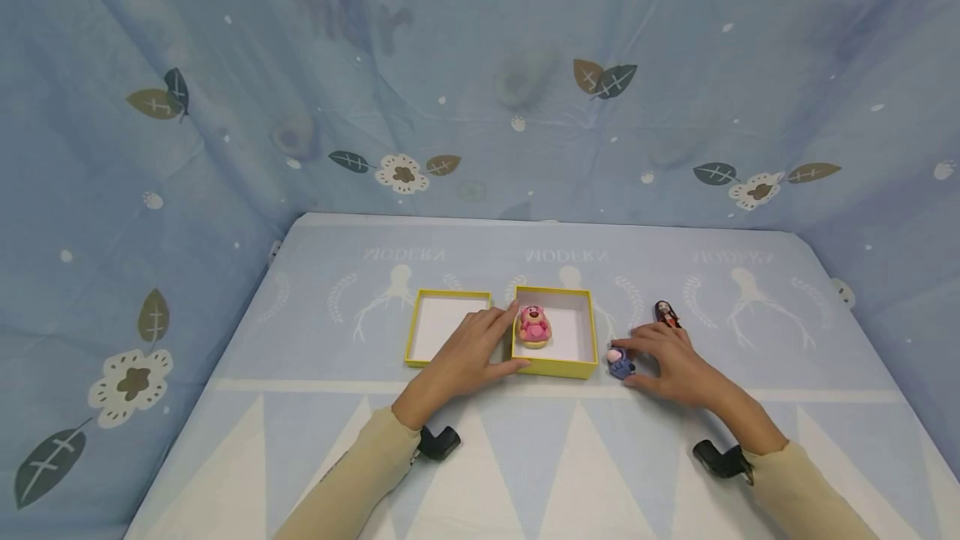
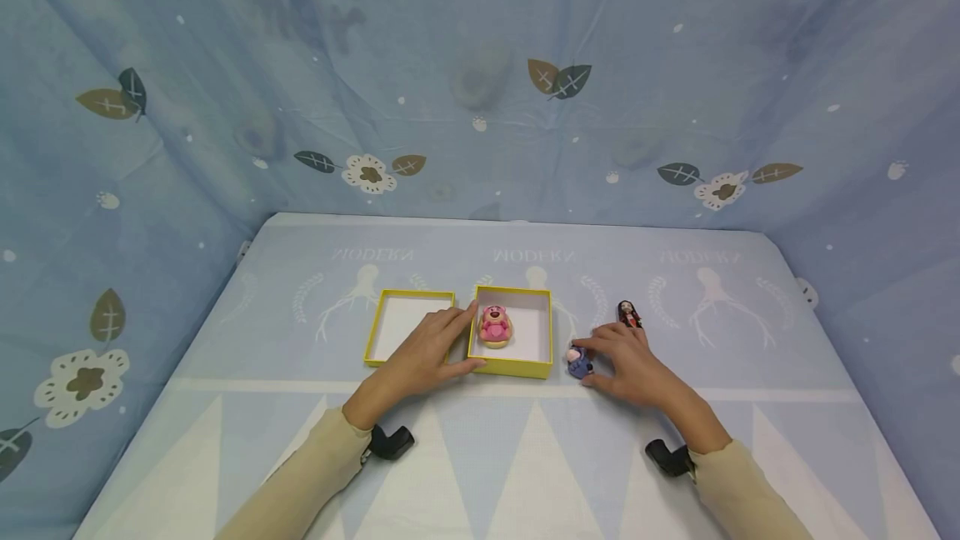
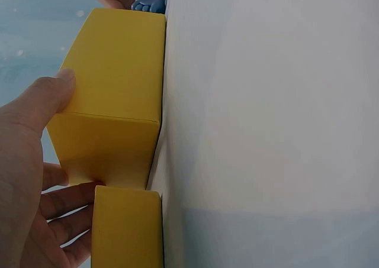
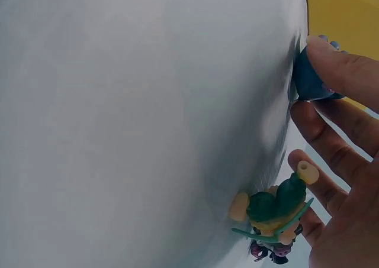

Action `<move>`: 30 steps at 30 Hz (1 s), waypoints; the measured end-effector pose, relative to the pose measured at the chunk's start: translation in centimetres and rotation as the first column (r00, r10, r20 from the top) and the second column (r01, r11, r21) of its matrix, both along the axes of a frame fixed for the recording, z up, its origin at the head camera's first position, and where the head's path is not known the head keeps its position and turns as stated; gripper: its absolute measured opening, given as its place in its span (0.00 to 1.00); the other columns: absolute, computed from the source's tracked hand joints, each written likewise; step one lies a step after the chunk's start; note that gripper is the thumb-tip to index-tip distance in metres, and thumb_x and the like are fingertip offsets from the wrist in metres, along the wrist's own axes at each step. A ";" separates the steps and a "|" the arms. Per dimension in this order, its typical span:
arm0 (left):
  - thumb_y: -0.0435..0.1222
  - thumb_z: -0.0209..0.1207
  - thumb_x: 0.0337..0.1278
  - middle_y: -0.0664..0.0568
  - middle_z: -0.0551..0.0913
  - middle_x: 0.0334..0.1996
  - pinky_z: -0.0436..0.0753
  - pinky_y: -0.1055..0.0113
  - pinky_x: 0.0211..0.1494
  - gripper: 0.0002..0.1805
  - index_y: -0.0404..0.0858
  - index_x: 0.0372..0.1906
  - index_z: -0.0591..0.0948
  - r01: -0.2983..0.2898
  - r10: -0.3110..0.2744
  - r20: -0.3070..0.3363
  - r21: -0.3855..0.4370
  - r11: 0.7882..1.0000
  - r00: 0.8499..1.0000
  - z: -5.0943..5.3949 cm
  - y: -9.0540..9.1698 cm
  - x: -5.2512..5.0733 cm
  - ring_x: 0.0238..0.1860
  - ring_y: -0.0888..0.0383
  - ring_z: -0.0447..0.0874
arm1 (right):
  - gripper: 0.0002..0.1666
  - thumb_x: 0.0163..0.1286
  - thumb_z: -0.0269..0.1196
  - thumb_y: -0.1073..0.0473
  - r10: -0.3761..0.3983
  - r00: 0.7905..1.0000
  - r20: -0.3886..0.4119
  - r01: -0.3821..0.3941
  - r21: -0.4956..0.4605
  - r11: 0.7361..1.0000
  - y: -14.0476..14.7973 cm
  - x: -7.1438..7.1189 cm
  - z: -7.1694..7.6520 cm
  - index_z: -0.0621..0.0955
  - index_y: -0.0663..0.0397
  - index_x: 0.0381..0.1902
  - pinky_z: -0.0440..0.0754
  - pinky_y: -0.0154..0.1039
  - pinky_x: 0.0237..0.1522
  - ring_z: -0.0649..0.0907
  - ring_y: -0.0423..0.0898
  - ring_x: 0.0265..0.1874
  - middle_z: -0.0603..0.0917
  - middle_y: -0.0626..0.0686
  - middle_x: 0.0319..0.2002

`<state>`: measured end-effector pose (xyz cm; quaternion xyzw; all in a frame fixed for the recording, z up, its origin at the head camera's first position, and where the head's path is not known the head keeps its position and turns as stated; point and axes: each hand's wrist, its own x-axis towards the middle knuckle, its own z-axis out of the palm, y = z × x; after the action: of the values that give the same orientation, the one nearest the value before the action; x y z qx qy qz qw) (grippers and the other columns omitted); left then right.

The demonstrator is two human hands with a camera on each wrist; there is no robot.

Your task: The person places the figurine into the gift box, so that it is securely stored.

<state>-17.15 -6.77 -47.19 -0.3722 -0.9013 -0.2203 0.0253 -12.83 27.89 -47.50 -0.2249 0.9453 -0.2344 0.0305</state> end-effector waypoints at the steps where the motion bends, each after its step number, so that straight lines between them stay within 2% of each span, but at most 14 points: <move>1: 0.58 0.63 0.57 0.45 0.75 0.59 0.72 0.57 0.62 0.48 0.34 0.74 0.62 0.000 0.000 0.000 0.002 1.000 1.000 0.0 0.0 0.0 0.58 0.50 0.75 | 0.32 0.51 0.77 0.56 0.002 1.000 0.000 -0.002 0.001 1.000 0.0 0.0 0.0 0.82 0.52 0.56 0.60 0.61 0.52 0.73 0.61 0.58 0.82 0.57 0.52; 6: 0.58 0.63 0.57 0.45 0.76 0.59 0.72 0.57 0.62 0.48 0.33 0.74 0.62 -0.001 0.001 -0.011 -0.004 1.000 1.000 -0.1 0.0 -0.1 0.58 0.51 0.75 | 0.36 0.50 0.78 0.56 0.018 1.000 -0.011 -0.018 0.011 1.000 -0.1 -0.2 -0.1 0.81 0.53 0.59 0.59 0.55 0.49 0.74 0.56 0.55 0.83 0.46 0.43; 11: 0.58 0.62 0.57 0.45 0.76 0.59 0.72 0.57 0.62 0.48 0.34 0.74 0.61 -0.001 0.001 -0.016 -0.007 1.000 1.000 -0.3 0.0 -0.2 0.58 0.51 0.75 | 0.34 0.50 0.78 0.55 0.026 0.999 -0.019 -0.026 0.015 1.000 -0.2 -0.4 -0.3 0.82 0.51 0.57 0.59 0.53 0.47 0.75 0.56 0.54 0.83 0.48 0.45; 21: 0.57 0.64 0.56 0.45 0.76 0.58 0.73 0.57 0.60 0.48 0.33 0.73 0.62 0.010 -0.009 -0.045 0.009 1.000 0.999 -0.4 0.0 -0.2 0.57 0.51 0.76 | 0.32 0.49 0.78 0.56 0.041 0.999 -0.032 -0.041 -0.016 0.999 -0.2 -0.3 -0.2 0.83 0.49 0.54 0.58 0.52 0.47 0.74 0.53 0.53 0.79 0.37 0.37; 30: 0.58 0.63 0.57 0.46 0.76 0.57 0.73 0.58 0.60 0.48 0.33 0.73 0.62 0.011 -0.011 -0.061 0.007 1.000 0.998 -0.6 0.0 -0.3 0.56 0.52 0.76 | 0.32 0.49 0.78 0.56 0.044 0.998 -0.046 -0.045 -0.035 0.998 -0.1 -0.3 0.1 0.83 0.49 0.54 0.59 0.51 0.47 0.74 0.50 0.51 0.79 0.36 0.37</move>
<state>-17.45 -6.79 -47.78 -0.3837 -0.8972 -0.2121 0.0528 -13.14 27.83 -47.45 -0.2515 0.9361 -0.2457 0.0104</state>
